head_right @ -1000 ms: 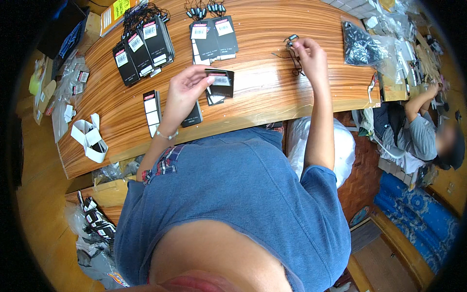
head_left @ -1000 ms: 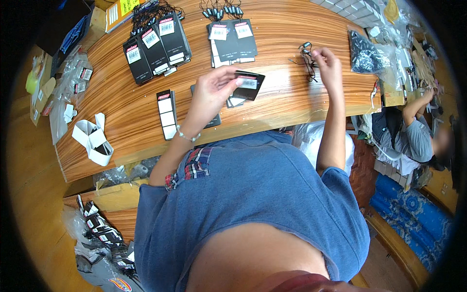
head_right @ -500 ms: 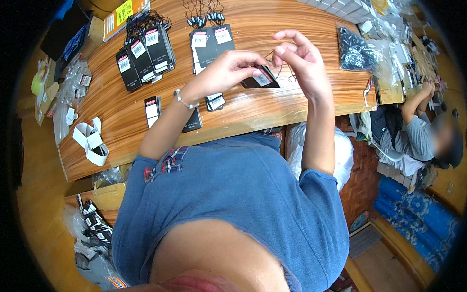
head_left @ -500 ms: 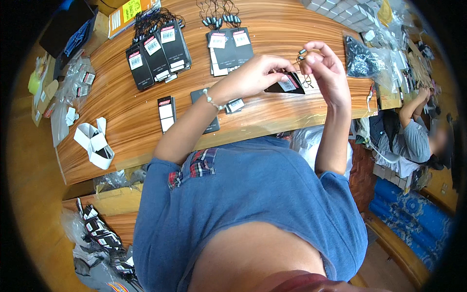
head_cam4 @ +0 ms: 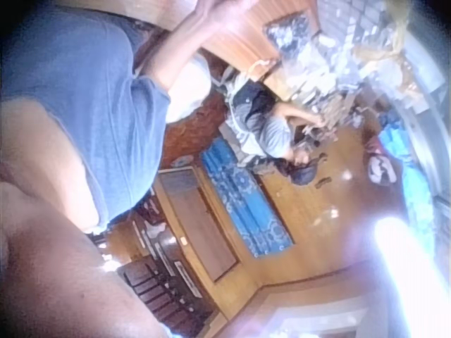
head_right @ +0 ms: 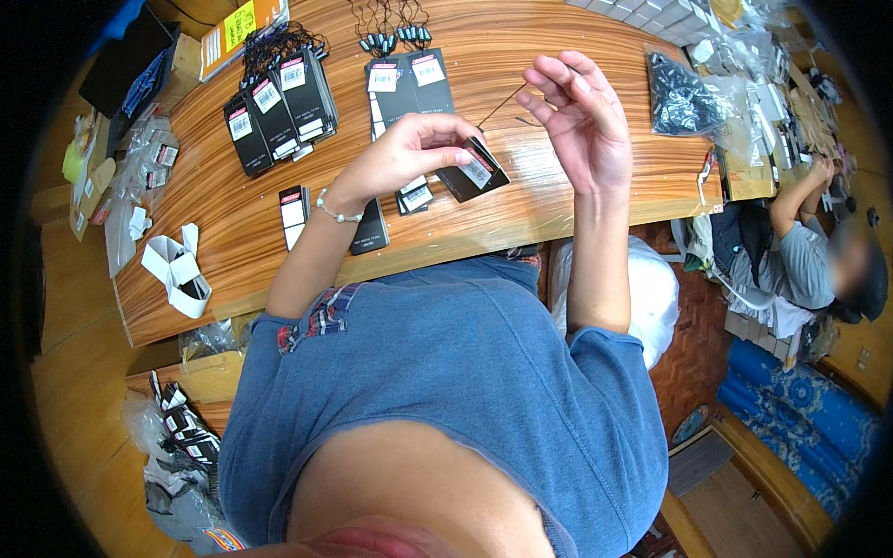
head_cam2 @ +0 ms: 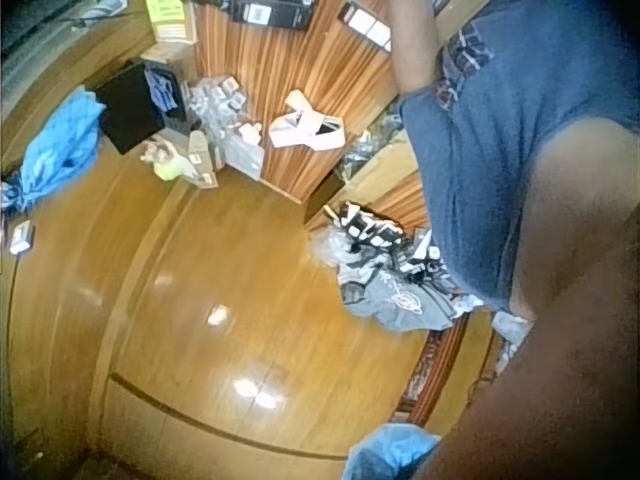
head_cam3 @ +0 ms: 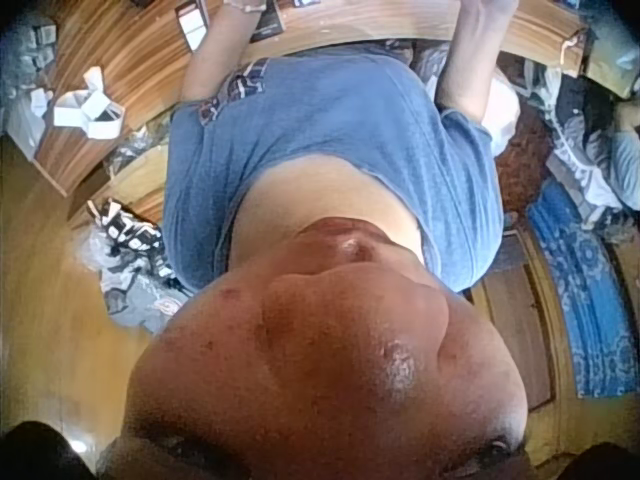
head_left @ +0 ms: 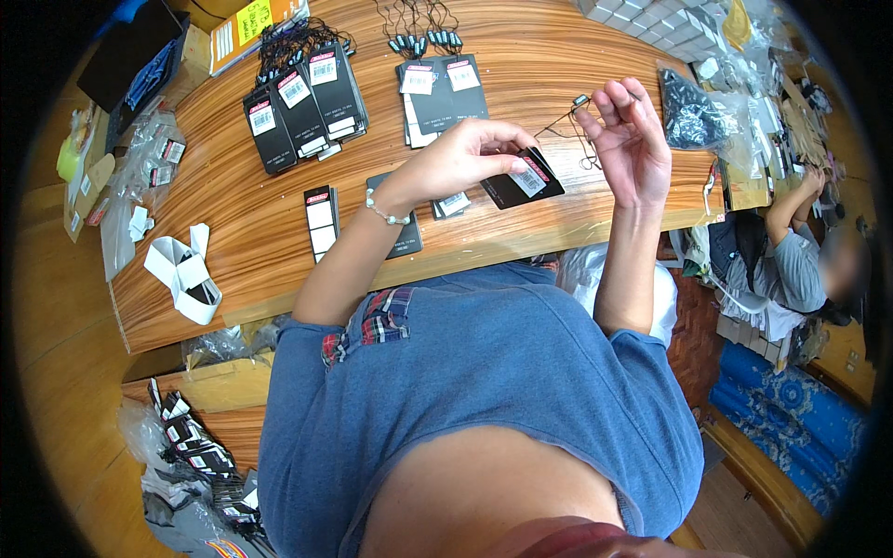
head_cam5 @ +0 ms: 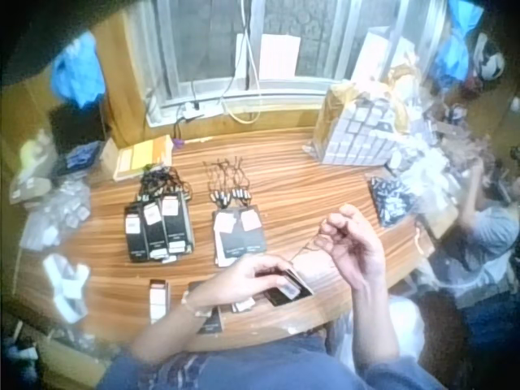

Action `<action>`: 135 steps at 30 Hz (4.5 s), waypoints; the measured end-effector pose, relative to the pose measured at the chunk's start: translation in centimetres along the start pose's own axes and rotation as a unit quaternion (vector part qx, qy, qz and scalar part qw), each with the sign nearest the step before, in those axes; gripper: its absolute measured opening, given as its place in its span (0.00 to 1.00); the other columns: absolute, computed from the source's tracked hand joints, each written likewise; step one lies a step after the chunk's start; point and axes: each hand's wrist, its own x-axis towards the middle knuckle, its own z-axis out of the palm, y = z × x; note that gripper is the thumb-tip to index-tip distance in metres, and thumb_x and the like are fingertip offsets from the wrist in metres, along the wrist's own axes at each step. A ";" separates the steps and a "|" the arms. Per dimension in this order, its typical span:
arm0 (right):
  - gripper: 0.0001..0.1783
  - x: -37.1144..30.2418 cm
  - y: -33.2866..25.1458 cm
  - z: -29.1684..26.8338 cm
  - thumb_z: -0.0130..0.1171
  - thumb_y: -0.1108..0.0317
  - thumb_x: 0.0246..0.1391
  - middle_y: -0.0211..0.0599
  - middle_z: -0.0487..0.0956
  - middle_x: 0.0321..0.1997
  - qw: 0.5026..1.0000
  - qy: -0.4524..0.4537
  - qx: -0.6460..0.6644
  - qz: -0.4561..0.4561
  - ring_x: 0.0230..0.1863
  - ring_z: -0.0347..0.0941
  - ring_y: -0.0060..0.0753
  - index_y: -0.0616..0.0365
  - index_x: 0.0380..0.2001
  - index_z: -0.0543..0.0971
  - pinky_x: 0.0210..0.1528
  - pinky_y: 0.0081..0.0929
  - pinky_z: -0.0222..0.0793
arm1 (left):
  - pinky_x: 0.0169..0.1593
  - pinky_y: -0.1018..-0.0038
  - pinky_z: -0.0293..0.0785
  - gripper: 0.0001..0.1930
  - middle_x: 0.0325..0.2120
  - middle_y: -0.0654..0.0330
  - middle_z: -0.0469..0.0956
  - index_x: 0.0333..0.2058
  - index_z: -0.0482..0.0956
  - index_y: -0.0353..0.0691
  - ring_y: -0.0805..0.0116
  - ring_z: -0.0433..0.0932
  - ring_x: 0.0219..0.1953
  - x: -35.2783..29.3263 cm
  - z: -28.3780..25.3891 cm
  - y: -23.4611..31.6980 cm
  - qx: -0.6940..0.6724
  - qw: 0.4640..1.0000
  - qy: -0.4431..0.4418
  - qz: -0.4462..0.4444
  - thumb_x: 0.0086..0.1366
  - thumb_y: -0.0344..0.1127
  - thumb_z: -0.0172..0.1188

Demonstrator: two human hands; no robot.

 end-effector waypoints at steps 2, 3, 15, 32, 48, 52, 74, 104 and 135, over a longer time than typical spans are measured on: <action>0.11 0.0 0.0 0.1 0.49 0.70 0.55 0.44 0.76 0.41 0.995 0.022 -0.090 -0.024 0.46 0.71 0.37 0.63 0.41 0.71 0.48 0.34 0.67 | 0.45 0.79 0.70 0.08 0.34 0.64 0.76 0.38 0.74 0.34 0.77 0.74 0.38 -0.1 0.0 -0.1 -0.003 1.000 0.005 0.002 0.59 0.28 0.56; 0.10 0.1 -0.1 -0.1 0.49 0.70 0.55 0.43 0.76 0.39 0.993 0.012 -0.105 -0.044 0.44 0.71 0.35 0.63 0.40 0.72 0.47 0.32 0.67 | 0.45 0.79 0.70 0.09 0.34 0.63 0.76 0.38 0.74 0.34 0.77 0.74 0.39 0.0 -0.1 -0.2 -0.004 1.000 0.011 0.003 0.59 0.28 0.56; 0.08 0.0 1.9 4.0 0.50 0.78 0.53 0.34 0.75 0.28 0.894 0.087 -0.428 -0.096 0.30 0.70 0.19 0.66 0.37 0.73 0.34 0.15 0.66 | 0.40 0.80 0.75 0.12 0.32 0.58 0.78 0.39 0.74 0.32 0.74 0.77 0.35 0.9 0.1 0.9 0.065 0.927 0.321 0.182 0.54 0.23 0.59; 0.12 1.0 5.3 4.8 0.51 0.81 0.44 0.25 0.67 0.17 0.845 0.083 -0.519 -0.098 0.20 0.59 0.09 0.63 0.34 0.65 0.22 0.09 0.57 | 0.37 0.80 0.76 0.10 0.30 0.58 0.79 0.36 0.76 0.32 0.74 0.78 0.32 0.7 0.5 1.1 0.099 0.918 0.345 0.170 0.53 0.25 0.61; 0.14 1.3 4.0 3.9 0.51 0.80 0.45 0.38 0.72 0.21 0.734 -0.033 -0.671 -0.098 0.23 0.71 0.31 0.60 0.37 0.65 0.28 0.23 0.67 | 0.33 0.79 0.75 0.09 0.27 0.56 0.80 0.35 0.78 0.33 0.74 0.78 0.29 -0.6 1.0 3.7 0.225 0.917 0.304 0.128 0.54 0.26 0.58; 0.13 1.6 4.3 3.1 0.52 0.79 0.46 0.36 0.72 0.22 0.698 -0.060 -0.700 -0.138 0.24 0.71 0.26 0.60 0.37 0.65 0.27 0.21 0.66 | 0.32 0.77 0.74 0.09 0.28 0.53 0.79 0.35 0.78 0.34 0.69 0.79 0.28 -0.5 0.5 3.5 0.283 0.904 0.286 0.145 0.54 0.27 0.57; 0.09 1.0 4.7 2.7 0.49 0.75 0.55 0.40 0.77 0.33 0.944 0.089 -0.315 0.031 0.36 0.76 0.28 0.67 0.39 0.70 0.40 0.21 0.71 | 0.40 0.72 0.67 0.08 0.28 0.66 0.74 0.30 0.81 0.45 0.69 0.72 0.36 0.2 -0.4 3.0 0.578 0.701 0.284 0.305 0.48 0.31 0.59; 0.10 0.8 2.9 1.5 0.58 0.64 0.48 0.26 0.69 0.26 0.794 0.037 -0.603 0.068 0.27 0.60 0.17 0.60 0.25 0.76 0.30 0.18 0.57 | 0.40 0.72 0.62 0.08 0.28 0.72 0.76 0.28 0.80 0.49 0.74 0.72 0.35 0.3 -0.3 1.0 0.593 0.678 0.243 0.359 0.46 0.32 0.57; 0.11 0.2 -0.6 0.3 0.50 0.80 0.52 0.40 0.73 0.34 0.952 0.133 -0.256 -0.106 0.37 0.70 0.31 0.64 0.40 0.69 0.42 0.30 0.68 | 0.51 0.70 0.65 0.19 0.41 0.59 0.72 0.41 0.77 0.42 0.62 0.69 0.46 -18.7 -8.1 0.7 0.471 0.824 0.290 -0.121 0.49 0.41 0.64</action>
